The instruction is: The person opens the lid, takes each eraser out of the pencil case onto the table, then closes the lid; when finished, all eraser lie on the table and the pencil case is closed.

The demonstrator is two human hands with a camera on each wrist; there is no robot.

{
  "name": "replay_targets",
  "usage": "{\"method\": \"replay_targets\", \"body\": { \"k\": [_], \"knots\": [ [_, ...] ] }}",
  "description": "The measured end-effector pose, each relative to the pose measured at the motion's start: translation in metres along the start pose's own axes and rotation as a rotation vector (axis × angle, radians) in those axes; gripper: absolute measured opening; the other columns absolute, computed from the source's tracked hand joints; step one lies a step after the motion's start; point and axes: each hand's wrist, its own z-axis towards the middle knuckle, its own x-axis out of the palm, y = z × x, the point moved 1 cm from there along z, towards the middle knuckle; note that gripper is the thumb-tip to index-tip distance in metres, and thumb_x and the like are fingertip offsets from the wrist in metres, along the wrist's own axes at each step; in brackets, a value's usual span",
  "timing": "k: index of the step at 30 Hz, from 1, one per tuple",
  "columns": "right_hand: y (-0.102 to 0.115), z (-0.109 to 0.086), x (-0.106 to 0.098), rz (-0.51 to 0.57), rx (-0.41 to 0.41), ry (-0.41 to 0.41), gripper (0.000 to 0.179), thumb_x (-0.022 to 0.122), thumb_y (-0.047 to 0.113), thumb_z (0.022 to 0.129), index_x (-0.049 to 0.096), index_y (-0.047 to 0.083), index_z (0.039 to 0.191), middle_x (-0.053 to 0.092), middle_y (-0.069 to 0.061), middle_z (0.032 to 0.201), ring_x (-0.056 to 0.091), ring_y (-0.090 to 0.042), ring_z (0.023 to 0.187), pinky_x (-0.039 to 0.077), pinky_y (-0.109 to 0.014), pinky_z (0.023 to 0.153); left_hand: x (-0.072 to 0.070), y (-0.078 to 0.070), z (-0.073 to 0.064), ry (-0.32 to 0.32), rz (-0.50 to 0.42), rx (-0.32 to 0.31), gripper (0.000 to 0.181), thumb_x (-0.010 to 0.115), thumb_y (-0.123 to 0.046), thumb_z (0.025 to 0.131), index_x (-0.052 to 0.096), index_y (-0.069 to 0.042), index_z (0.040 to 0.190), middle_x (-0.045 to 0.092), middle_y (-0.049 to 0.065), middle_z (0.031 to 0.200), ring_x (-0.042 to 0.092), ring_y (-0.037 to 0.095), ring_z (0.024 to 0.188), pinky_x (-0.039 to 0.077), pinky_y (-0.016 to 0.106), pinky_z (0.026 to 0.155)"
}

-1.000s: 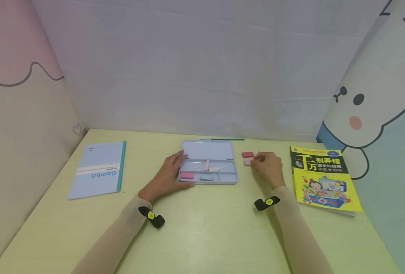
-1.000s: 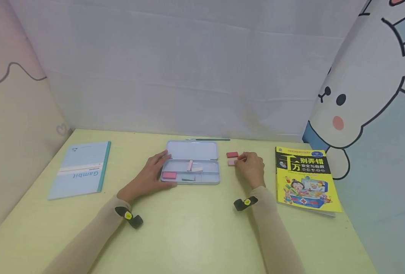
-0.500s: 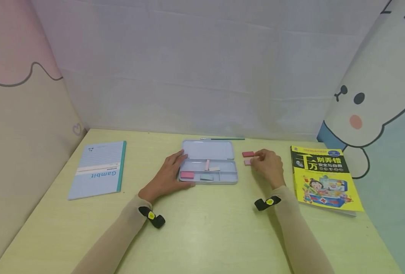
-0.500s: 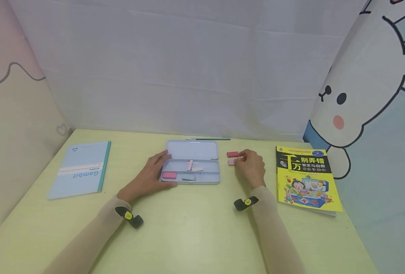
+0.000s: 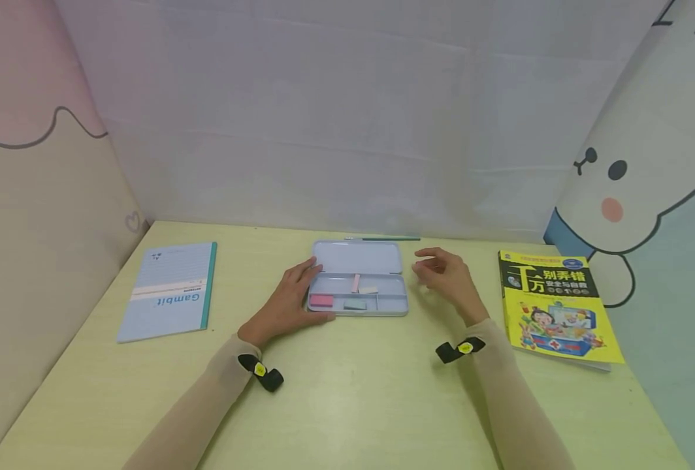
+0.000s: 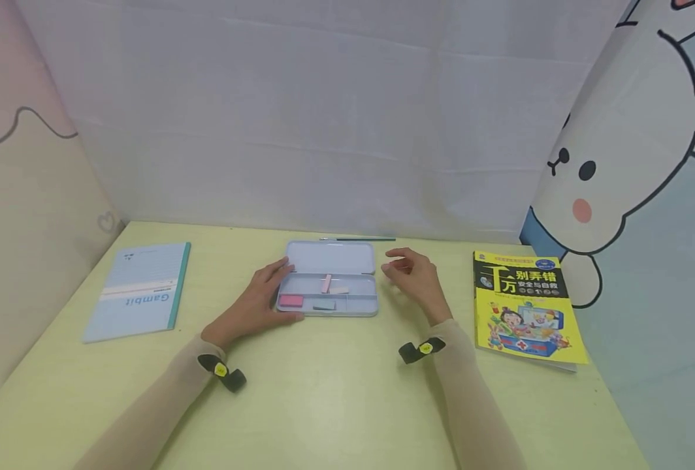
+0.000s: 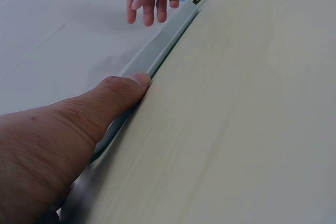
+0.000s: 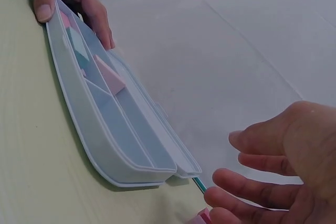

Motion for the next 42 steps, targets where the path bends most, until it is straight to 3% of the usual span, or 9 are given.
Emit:
{"method": "replay_targets", "body": {
  "k": [4, 11, 22, 31, 36, 42],
  "knots": [
    [0.007, -0.002, 0.006, -0.014, -0.078, 0.043, 0.045, 0.071, 0.028, 0.105, 0.065, 0.008, 0.144, 0.076, -0.021, 0.13, 0.074, -0.033, 0.111, 0.06, -0.026, 0.083, 0.0, 0.0, 0.0, -0.004, 0.001, 0.003, 0.108, 0.087, -0.056, 0.084, 0.036, -0.01, 0.167, 0.024, 0.011, 0.18, 0.026, 0.039, 0.164, 0.032, 0.061, 0.132],
    [0.022, -0.006, 0.027, -0.165, -0.252, 0.105, 0.041, 0.07, 0.015, 0.103, 0.066, 0.007, 0.144, 0.07, -0.015, 0.144, 0.069, -0.038, 0.126, 0.059, -0.056, 0.102, -0.001, -0.001, 0.0, -0.006, 0.012, 0.008, 0.107, 0.087, -0.055, 0.084, 0.037, -0.008, 0.166, 0.025, 0.012, 0.179, 0.027, 0.04, 0.163, 0.033, 0.062, 0.131],
    [0.013, -0.009, 0.065, -0.222, -0.429, 0.077, 0.037, 0.071, 0.007, 0.1, 0.071, 0.008, 0.137, 0.07, -0.016, 0.145, 0.06, -0.04, 0.141, 0.045, -0.062, 0.12, 0.002, 0.0, -0.001, 0.007, 0.03, -0.009, 0.109, 0.086, -0.057, 0.085, 0.033, -0.011, 0.169, 0.021, 0.011, 0.18, 0.025, 0.039, 0.164, 0.032, 0.061, 0.131],
    [0.01, -0.005, 0.077, -0.237, -0.464, 0.036, 0.034, 0.071, 0.005, 0.099, 0.074, 0.012, 0.132, 0.071, -0.015, 0.143, 0.062, -0.041, 0.132, 0.047, -0.061, 0.112, 0.0, -0.003, 0.0, 0.008, 0.019, -0.006, 0.108, 0.087, -0.055, 0.085, 0.034, -0.011, 0.168, 0.022, 0.011, 0.18, 0.025, 0.039, 0.164, 0.033, 0.061, 0.131],
    [0.015, 0.004, 0.089, -0.26, -0.459, 0.065, 0.036, 0.067, 0.002, 0.1, 0.076, 0.016, 0.132, 0.072, -0.011, 0.143, 0.061, -0.038, 0.136, 0.044, -0.061, 0.115, 0.001, 0.0, -0.001, 0.0, 0.023, -0.007, 0.108, 0.087, -0.056, 0.085, 0.034, -0.011, 0.168, 0.022, 0.011, 0.18, 0.026, 0.039, 0.164, 0.034, 0.061, 0.13],
    [0.021, 0.011, 0.097, -0.294, -0.488, 0.078, 0.042, 0.064, -0.009, 0.093, 0.08, 0.015, 0.124, 0.077, -0.009, 0.135, 0.063, -0.039, 0.125, 0.043, -0.065, 0.11, 0.001, 0.002, 0.0, -0.005, 0.039, 0.014, 0.109, 0.087, -0.056, 0.085, 0.034, -0.01, 0.168, 0.023, 0.013, 0.18, 0.027, 0.04, 0.163, 0.034, 0.062, 0.13]
  ]
}}
